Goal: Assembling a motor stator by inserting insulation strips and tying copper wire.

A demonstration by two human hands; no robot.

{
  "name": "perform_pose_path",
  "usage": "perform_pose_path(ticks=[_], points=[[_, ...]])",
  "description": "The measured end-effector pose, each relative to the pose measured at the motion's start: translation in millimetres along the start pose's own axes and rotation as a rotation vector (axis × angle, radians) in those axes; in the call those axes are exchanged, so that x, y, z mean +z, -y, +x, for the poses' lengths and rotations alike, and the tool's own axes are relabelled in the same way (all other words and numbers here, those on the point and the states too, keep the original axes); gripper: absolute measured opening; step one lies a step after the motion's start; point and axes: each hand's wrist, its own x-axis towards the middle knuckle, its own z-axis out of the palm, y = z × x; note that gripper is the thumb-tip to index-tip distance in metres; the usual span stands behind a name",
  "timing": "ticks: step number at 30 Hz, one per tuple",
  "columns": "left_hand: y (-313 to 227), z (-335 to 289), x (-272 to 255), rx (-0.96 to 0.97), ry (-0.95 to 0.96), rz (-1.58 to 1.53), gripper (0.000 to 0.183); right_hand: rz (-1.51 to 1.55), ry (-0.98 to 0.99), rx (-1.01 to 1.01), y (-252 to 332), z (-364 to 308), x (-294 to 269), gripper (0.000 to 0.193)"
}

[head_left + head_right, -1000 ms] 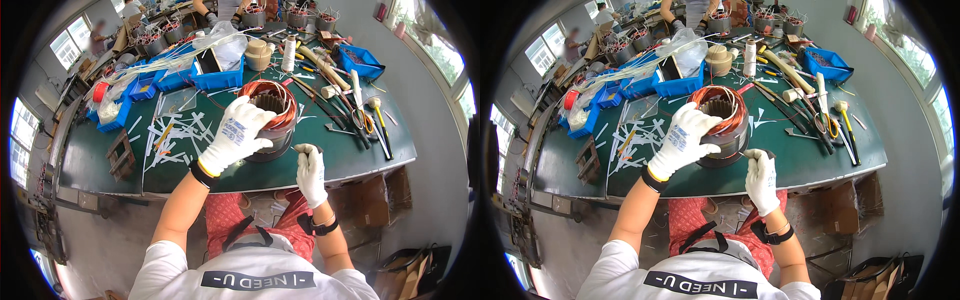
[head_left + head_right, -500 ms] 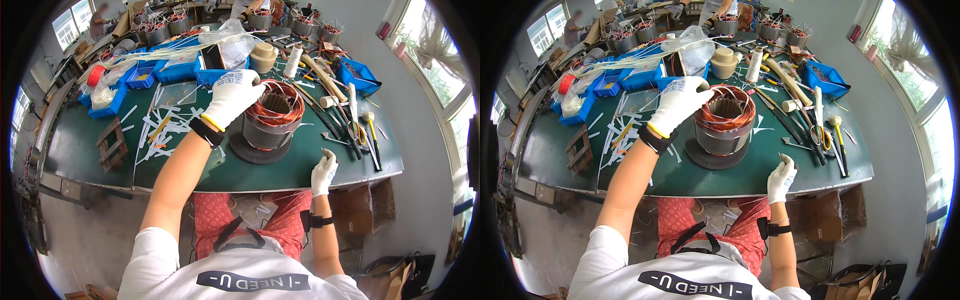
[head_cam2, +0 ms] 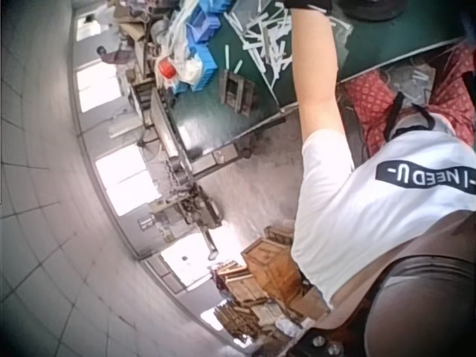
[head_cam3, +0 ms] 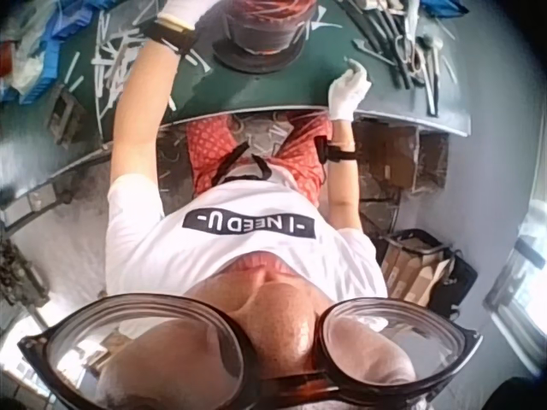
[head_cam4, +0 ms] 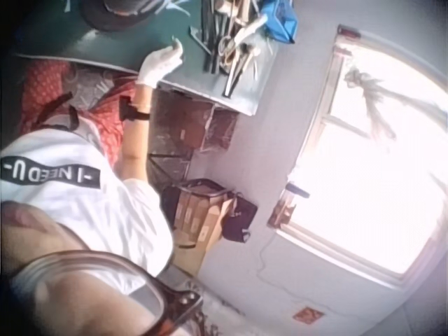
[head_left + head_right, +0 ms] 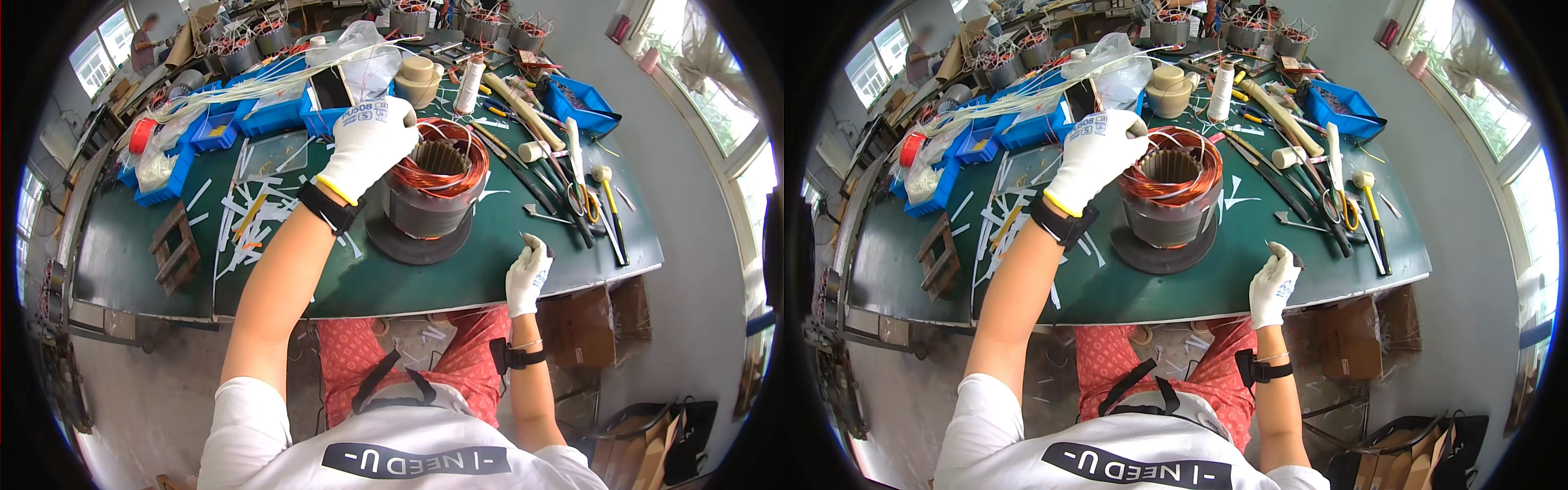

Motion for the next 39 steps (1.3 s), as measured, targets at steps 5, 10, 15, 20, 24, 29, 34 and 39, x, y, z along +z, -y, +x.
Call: perform_pose_path(ticks=[5,10,15,20,24,29,34,39], points=[[-1,12,-3,0.002,0.052,0.039,0.021,0.012,0.006,-0.003,1,1,-1,0.017],[-5,29,-6,0.019,0.173,0.052,0.020,0.018,0.003,-0.002,3,2,0,0.017],[-4,33,3,0.080,0.189,-0.032,0.019,0.001,0.003,-0.008,1,2,-1,0.018],[-4,29,13,0.160,0.163,-0.117,0.019,-0.017,0.009,-0.010,0,2,0,0.018],[-5,20,15,0.235,-0.026,0.089,0.025,-0.015,0.020,-0.011,2,2,0,0.019],[-9,-30,1,0.674,-0.161,-0.017,0.051,0.004,0.011,0.040,1,0,-2,0.019],[-3,-48,19,0.575,-0.109,0.059,0.056,-0.051,0.041,-0.034,4,4,-1,0.020],[-42,-57,36,0.318,-0.154,0.181,0.049,-0.061,0.056,0.012,-2,2,1,0.019]])
